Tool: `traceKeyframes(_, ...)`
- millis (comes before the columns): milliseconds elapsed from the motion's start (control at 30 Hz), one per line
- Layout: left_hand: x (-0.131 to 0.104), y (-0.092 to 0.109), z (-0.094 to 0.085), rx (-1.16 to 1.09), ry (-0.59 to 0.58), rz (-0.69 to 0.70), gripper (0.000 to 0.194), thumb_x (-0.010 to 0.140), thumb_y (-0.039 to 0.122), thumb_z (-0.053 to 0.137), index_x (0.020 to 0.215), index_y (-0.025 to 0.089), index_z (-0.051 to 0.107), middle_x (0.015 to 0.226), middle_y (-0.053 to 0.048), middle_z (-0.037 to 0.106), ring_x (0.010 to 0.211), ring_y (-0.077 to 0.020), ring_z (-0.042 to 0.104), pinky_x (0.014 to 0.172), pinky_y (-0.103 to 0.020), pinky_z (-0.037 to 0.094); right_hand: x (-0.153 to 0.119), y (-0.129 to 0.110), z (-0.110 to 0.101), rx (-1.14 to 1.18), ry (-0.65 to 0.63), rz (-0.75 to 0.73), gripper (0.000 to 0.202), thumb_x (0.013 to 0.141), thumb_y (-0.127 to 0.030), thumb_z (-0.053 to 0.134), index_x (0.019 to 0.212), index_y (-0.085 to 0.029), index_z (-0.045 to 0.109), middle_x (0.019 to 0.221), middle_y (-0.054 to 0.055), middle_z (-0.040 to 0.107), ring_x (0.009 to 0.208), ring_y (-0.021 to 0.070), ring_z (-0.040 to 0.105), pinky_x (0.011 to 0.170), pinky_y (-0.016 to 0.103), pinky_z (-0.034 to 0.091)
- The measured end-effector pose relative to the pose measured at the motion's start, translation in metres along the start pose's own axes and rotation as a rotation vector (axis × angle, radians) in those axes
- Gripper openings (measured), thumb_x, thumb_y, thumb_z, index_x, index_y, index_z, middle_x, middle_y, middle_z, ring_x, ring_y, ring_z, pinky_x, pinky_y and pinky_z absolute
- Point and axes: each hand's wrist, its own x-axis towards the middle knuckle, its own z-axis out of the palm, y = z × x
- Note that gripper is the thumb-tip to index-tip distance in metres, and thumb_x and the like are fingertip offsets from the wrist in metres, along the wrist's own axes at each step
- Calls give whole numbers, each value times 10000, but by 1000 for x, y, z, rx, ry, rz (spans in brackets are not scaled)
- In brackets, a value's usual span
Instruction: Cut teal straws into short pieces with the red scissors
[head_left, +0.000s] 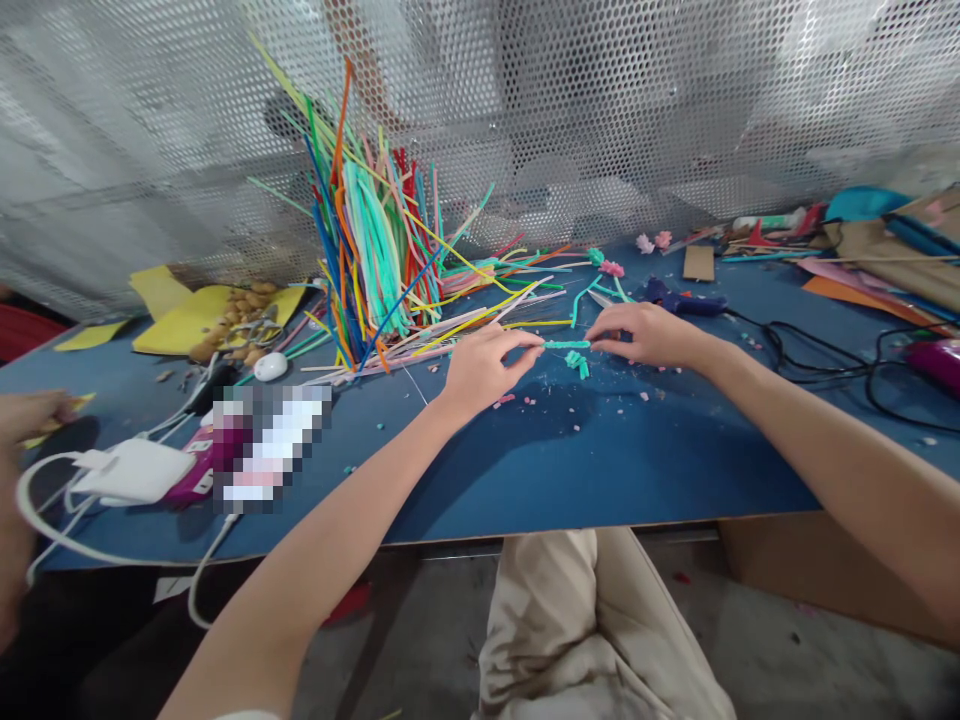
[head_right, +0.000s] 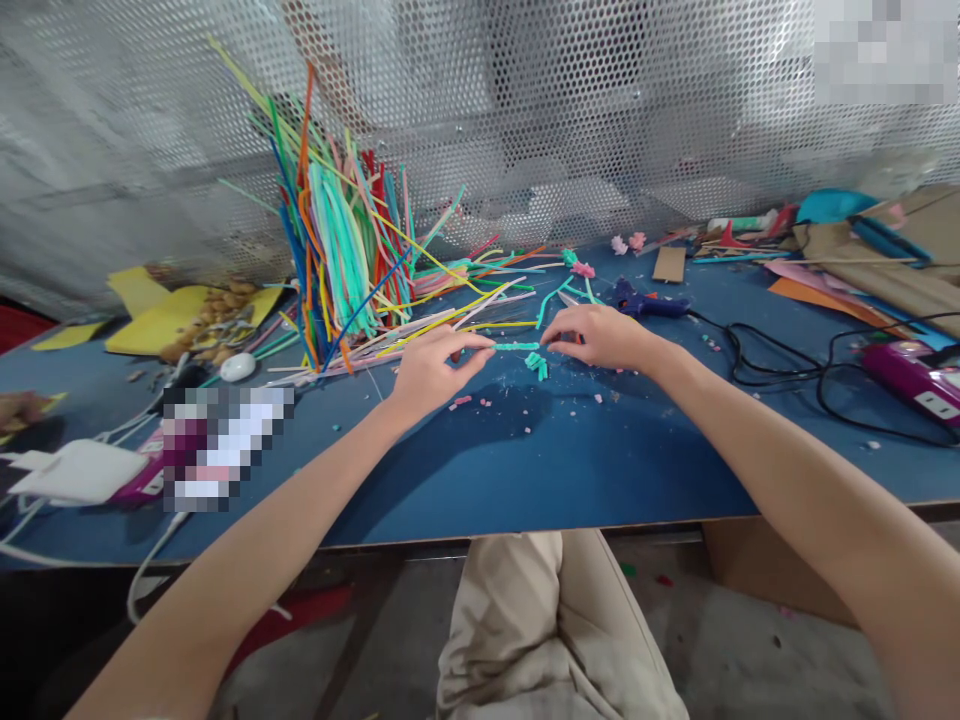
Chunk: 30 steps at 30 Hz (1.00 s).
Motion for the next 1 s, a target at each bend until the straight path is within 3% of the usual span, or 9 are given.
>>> traceKeyframes(167, 0, -4, 2, -59, -129, -33, 203, 994, 381, 634, 1036, 238, 773, 930, -10, 790, 757, -153, 653, 768, -306, 513, 3, -5, 11, 20, -98, -45, 251, 943, -348, 588, 1126, -206, 686, 1072, 97, 709, 947, 229, 646, 882, 387, 502)
traceKeyframes(300, -1, -7, 6, -112, -325, -8, 238, 992, 380, 629, 1135, 219, 732, 981, -23, 787, 940, -203, 681, 903, -357, 513, 2, -8, 16, 1, -127, -130, 296, 882, -267, 597, 1159, -202, 680, 1187, 128, 640, 1089, 268, 602, 1001, 436, 462)
traceKeyframes(433, -2, -8, 14, -110, -508, 1, 328, 962, 493, 644, 1103, 205, 718, 999, -60, 735, 983, -235, 652, 917, -385, 516, 3, -7, 21, -13, -151, -140, 244, 910, -314, 594, 1108, -219, 700, 1179, 123, 611, 1085, 271, 572, 1012, 462, 446)
traceKeyframes(533, -5, -7, 20, -141, -531, 4, 321, 965, 494, 633, 1061, 198, 712, 1165, -93, 642, 1067, -235, 629, 967, -392, 520, 3, -7, 24, 9, -159, -133, 242, 967, -384, 554, 1043, -208, 702, 1154, 126, 604, 1064, 266, 562, 998, 462, 445)
traceKeyframes(633, -6, -7, 25, -188, -548, 17, 240, 1003, 405, 585, 1003, 193, 697, 1160, -88, 608, 1065, -218, 628, 989, -393, 525, 3, -7, 26, 29, -158, -122, 244, 995, -367, 504, 990, -207, 689, 1128, 125, 616, 1055, 267, 560, 985, 466, 439)
traceKeyframes(800, -5, -16, 21, -71, -559, -6, 166, 1001, 316, 591, 956, 177, 670, 1081, -91, 662, 1068, -239, 645, 977, -403, 534, 4, -9, 24, 73, -123, -48, 182, 1003, -298, 459, 1001, -213, 620, 1032, 101, 655, 981, 243, 580, 910, 414, 461)
traceKeyframes(900, -4, -25, 15, -7, -499, -98, 95, 985, 256, 608, 959, 179, 658, 1044, -84, 713, 1042, -242, 664, 942, -396, 540, 4, -10, 19, 78, -106, 37, 190, 1020, -318, 448, 1031, -222, 611, 967, 77, 673, 888, 219, 601, 831, 373, 473)
traceKeyframes(1000, -4, -31, 10, -43, -433, -188, 92, 966, 217, 637, 1048, 190, 668, 1048, -60, 747, 1022, -227, 683, 924, -382, 535, 4, -10, 14, 70, -102, 14, 188, 1004, -315, 497, 1051, -227, 656, 1013, 76, 710, 941, 218, 638, 868, 370, 485)
